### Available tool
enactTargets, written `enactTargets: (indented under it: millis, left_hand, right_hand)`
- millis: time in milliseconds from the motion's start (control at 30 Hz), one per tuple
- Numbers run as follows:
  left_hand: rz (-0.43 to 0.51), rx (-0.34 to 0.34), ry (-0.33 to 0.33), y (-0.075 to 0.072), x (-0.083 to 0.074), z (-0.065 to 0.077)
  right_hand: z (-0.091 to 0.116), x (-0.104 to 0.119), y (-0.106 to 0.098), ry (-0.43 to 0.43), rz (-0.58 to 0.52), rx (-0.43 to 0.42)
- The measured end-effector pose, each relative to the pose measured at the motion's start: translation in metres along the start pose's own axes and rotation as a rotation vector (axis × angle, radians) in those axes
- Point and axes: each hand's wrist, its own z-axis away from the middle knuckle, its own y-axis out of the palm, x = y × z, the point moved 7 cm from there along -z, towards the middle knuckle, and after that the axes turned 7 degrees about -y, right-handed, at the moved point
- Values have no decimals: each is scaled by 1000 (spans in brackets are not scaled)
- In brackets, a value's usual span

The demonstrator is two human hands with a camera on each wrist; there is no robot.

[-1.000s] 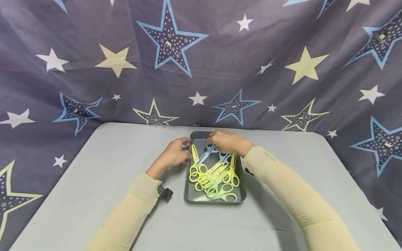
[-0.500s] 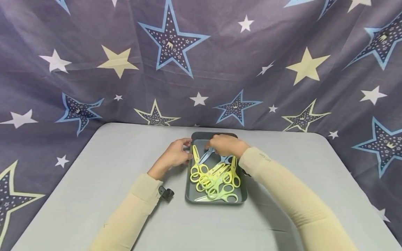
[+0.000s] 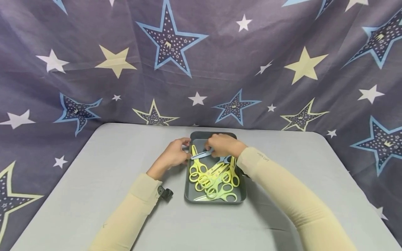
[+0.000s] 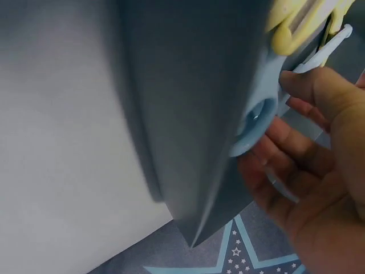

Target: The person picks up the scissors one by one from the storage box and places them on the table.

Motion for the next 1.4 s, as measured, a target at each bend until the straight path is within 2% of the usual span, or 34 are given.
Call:
enactTargets:
  millis: [167,367,533,633,800,1000,1200,1400]
  left_hand:
    - [6,2,2,0,0,1]
    - [-11,-1,6,-1,0,0]
    - [-22,-9,4,0,0,0]
    - [-23,-13,4,-1,-1,0]
    - [-19,-8,5,0,-1,2]
    - [-14,-9,18,0,-1,1]
    - [-11,-6,21,-1,-2,2]
    - [-21,-3,28,-1,-1,1]
  right_hand:
    - [3,-5,-4,73,16,-38]
    - [8,-15,-12,161,-53,-173]
    - [10,-16,-20,140,-65,-297]
    - [12,-13,-25,127,-59,-340]
    - [18,-12,-27,171,-95,-320]
    - [24,-7,-27,291,-142,-248]
    - [26,-3,-16,421,-220,-145]
    - [24,-1,-6,462,-228,-106]
